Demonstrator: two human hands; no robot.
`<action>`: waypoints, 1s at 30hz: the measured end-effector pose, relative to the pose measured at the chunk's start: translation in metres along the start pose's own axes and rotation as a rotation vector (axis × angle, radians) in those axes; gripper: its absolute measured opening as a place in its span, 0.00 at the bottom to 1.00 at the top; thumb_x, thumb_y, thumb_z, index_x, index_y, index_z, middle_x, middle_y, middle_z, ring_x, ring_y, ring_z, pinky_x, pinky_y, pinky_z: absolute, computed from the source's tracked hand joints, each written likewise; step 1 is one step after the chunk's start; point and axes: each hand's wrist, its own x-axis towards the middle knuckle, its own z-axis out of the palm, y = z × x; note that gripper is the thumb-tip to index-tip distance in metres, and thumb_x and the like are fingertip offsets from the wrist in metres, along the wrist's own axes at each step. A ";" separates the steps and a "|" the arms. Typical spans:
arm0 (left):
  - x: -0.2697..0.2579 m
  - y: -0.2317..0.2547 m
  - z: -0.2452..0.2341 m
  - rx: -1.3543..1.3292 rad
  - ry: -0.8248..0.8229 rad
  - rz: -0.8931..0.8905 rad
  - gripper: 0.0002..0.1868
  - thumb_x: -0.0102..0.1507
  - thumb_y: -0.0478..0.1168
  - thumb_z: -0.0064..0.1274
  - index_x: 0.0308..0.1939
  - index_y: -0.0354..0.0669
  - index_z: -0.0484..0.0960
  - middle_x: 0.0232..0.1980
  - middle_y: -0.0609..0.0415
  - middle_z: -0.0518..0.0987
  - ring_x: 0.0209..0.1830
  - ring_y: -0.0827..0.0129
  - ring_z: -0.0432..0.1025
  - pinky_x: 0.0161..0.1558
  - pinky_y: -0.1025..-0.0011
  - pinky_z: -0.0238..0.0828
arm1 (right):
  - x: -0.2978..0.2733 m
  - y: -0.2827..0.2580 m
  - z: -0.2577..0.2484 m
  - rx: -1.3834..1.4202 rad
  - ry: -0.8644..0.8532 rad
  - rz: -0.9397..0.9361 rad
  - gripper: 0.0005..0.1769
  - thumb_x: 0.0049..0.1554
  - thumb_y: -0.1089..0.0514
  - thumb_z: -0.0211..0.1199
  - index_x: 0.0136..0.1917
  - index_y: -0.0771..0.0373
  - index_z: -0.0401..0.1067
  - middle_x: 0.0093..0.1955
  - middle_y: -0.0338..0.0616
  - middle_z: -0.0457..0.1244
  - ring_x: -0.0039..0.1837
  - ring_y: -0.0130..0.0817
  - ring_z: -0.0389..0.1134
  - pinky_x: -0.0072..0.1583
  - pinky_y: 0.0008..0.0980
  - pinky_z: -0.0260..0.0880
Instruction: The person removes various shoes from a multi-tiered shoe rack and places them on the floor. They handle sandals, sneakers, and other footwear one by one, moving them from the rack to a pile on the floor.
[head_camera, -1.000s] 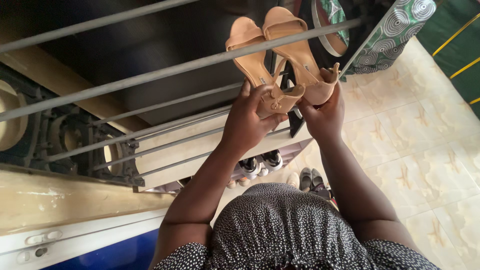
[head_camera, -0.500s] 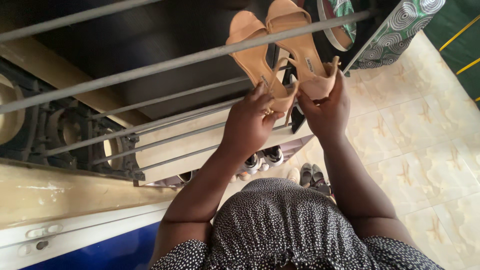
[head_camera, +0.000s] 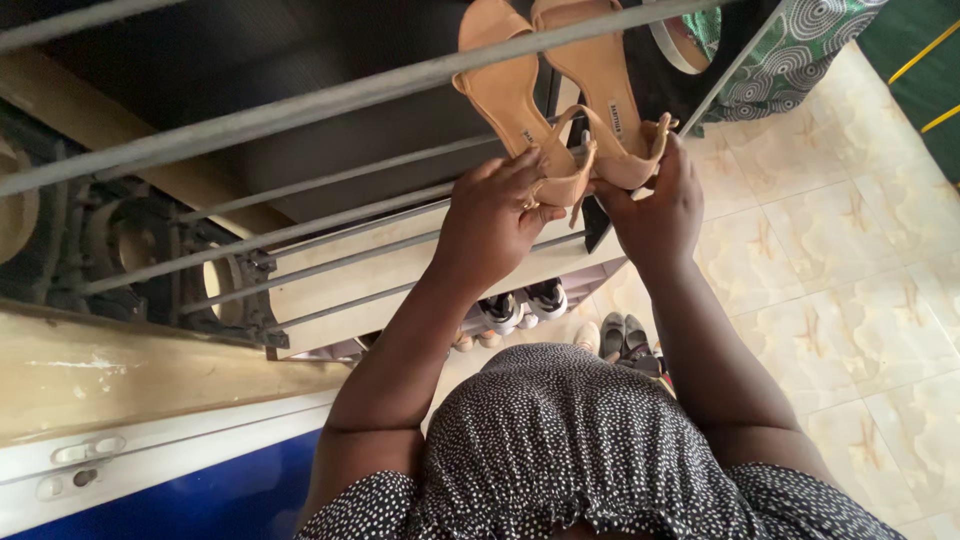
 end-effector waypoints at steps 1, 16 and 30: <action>0.002 0.000 0.000 0.034 0.006 0.035 0.29 0.57 0.42 0.68 0.60 0.40 0.78 0.62 0.42 0.81 0.51 0.52 0.76 0.56 0.57 0.71 | 0.000 0.002 -0.002 -0.033 -0.016 -0.009 0.45 0.52 0.55 0.85 0.74 0.67 0.64 0.68 0.51 0.65 0.65 0.42 0.71 0.59 0.37 0.76; 0.002 -0.017 -0.022 -0.001 -0.174 0.036 0.33 0.59 0.38 0.65 0.68 0.38 0.75 0.59 0.49 0.82 0.60 0.50 0.75 0.75 0.47 0.58 | -0.007 0.010 -0.004 -0.103 -0.023 -0.097 0.44 0.56 0.54 0.80 0.77 0.68 0.61 0.71 0.53 0.65 0.71 0.51 0.67 0.71 0.47 0.66; -0.004 -0.027 -0.003 0.007 -0.110 0.058 0.31 0.59 0.49 0.69 0.63 0.44 0.77 0.67 0.48 0.75 0.66 0.48 0.70 0.71 0.47 0.59 | -0.009 0.008 -0.002 -0.158 0.018 -0.129 0.51 0.57 0.52 0.82 0.81 0.73 0.54 0.72 0.59 0.58 0.72 0.56 0.61 0.72 0.49 0.64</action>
